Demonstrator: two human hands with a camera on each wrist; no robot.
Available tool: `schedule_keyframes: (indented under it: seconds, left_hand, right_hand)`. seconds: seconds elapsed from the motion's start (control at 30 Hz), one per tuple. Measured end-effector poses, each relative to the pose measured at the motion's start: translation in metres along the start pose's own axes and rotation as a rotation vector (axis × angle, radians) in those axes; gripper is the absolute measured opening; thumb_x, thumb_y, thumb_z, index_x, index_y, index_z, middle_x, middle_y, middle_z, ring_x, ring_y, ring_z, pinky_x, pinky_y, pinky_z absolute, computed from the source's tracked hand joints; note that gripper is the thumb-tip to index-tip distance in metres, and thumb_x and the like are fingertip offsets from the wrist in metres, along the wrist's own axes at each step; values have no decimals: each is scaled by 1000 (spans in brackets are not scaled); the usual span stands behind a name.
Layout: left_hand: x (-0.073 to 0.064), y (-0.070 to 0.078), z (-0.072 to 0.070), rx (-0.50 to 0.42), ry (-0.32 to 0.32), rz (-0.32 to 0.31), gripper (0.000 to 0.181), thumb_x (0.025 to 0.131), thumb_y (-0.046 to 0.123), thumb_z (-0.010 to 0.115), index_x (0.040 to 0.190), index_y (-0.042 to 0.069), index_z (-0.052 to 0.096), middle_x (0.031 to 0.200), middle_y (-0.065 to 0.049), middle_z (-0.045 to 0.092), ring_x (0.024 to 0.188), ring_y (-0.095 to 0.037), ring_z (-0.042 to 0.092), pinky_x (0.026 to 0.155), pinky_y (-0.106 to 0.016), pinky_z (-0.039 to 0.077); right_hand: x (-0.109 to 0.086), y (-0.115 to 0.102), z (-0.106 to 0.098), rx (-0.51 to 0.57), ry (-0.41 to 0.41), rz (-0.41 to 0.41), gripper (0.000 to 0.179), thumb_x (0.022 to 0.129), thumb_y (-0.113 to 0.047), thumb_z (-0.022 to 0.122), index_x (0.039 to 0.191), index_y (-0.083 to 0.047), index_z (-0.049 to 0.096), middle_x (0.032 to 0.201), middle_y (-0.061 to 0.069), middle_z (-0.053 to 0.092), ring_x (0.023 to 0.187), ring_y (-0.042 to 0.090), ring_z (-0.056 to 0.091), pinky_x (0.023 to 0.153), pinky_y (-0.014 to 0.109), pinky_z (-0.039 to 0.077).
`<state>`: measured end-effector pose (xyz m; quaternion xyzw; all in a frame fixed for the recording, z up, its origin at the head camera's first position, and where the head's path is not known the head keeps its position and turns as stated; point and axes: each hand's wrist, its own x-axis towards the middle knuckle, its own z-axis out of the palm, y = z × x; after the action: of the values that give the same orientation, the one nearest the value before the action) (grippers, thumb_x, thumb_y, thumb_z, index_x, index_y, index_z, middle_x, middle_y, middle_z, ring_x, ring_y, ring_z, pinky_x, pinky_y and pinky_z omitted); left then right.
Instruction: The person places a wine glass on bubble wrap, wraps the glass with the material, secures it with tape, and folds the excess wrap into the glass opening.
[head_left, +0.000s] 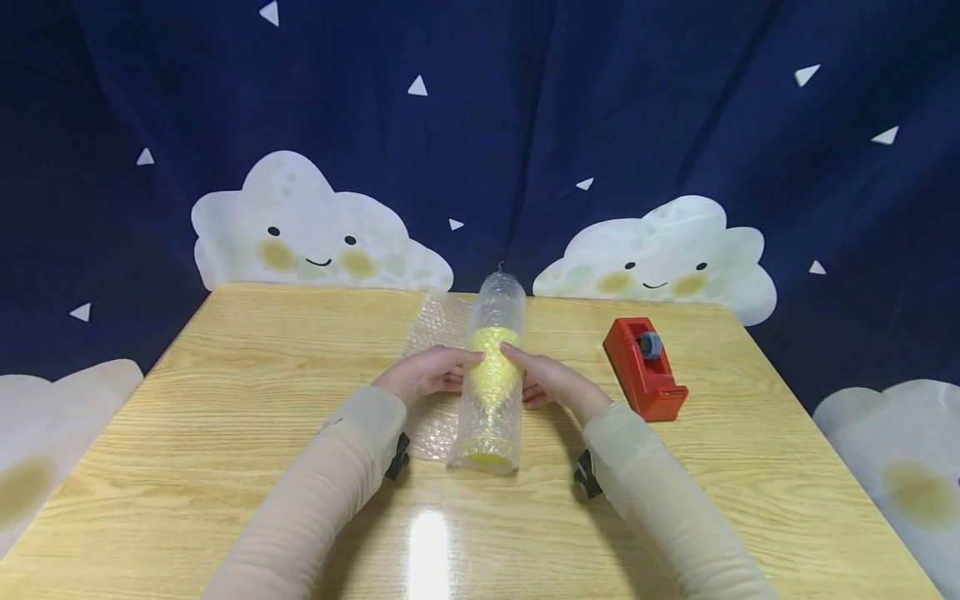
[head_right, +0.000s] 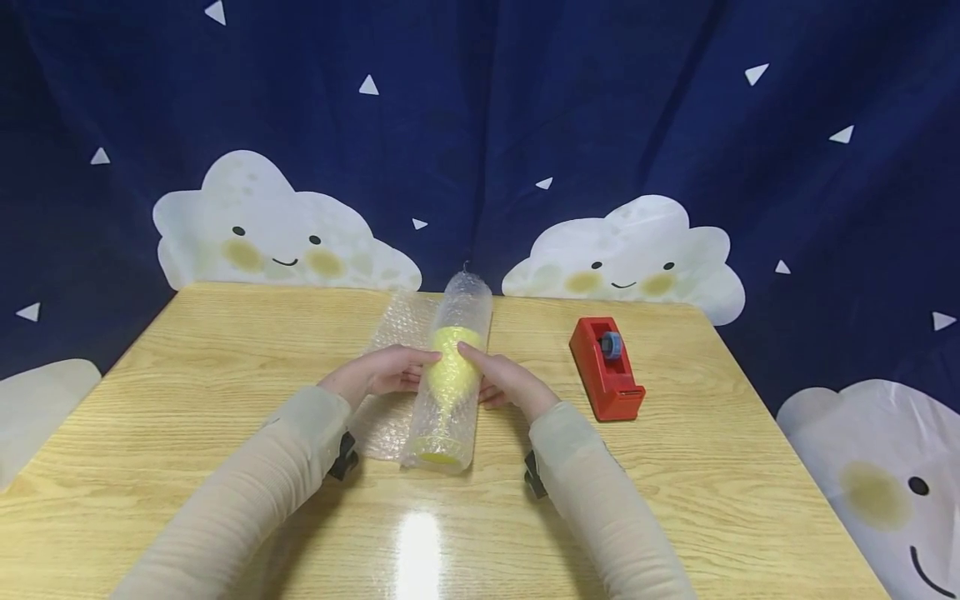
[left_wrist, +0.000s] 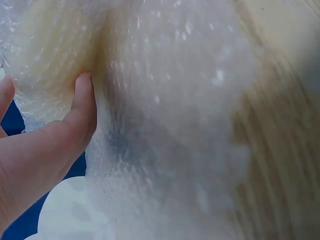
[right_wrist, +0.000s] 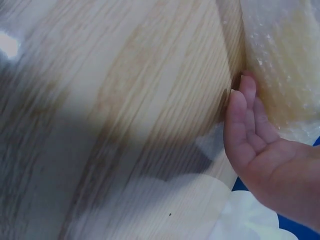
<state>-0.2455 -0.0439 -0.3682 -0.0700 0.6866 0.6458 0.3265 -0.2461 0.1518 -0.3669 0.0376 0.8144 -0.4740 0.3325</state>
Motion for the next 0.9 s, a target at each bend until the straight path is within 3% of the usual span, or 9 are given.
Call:
schedule_keyframes:
  seconds: [0.17, 0.43, 0.63, 0.77, 0.9]
  left_hand:
    - [0, -2, -1, -39, 5, -13, 46, 95, 21, 54, 130, -6, 43, 102, -11, 62, 85, -14, 60, 100, -36, 45]
    - [2, -7, -3, -42, -40, 15, 41, 97, 21, 50, 126, -8, 47, 85, -3, 61, 77, -11, 58, 97, -34, 47]
    - [3, -7, -4, -106, -58, 11, 30, 97, 16, 47, 118, -6, 50, 82, -4, 62, 75, -12, 59, 99, -37, 46]
    - [1, -3, -3, -85, -45, -24, 37, 97, 17, 46, 126, -6, 44, 106, -17, 62, 90, -19, 60, 103, -39, 42]
    - [-1, 6, 0, 59, -3, -57, 52, 94, 26, 46, 136, -4, 36, 132, -25, 47, 112, -29, 53, 105, -40, 39]
  right_hand:
    - [1, 0, -1, -3, -2, 6, 75, 92, -61, 34, 132, 2, 41, 118, 25, 59, 88, 20, 60, 78, 34, 53]
    - [2, 1, -1, -3, 11, 19, 76, 92, -61, 35, 132, 3, 41, 119, 25, 59, 88, 20, 61, 77, 34, 54]
    - [2, 3, -1, -1, -11, 10, 78, 91, -62, 36, 134, 4, 39, 123, 28, 55, 103, 29, 60, 86, 38, 52]
    - [0, 3, 1, -4, -12, 4, 80, 90, -63, 36, 135, 3, 38, 124, 29, 54, 107, 33, 59, 87, 39, 51]
    - [-2, 1, 0, -30, 1, -9, 77, 91, -63, 35, 133, 1, 42, 120, 26, 58, 97, 26, 62, 79, 35, 53]
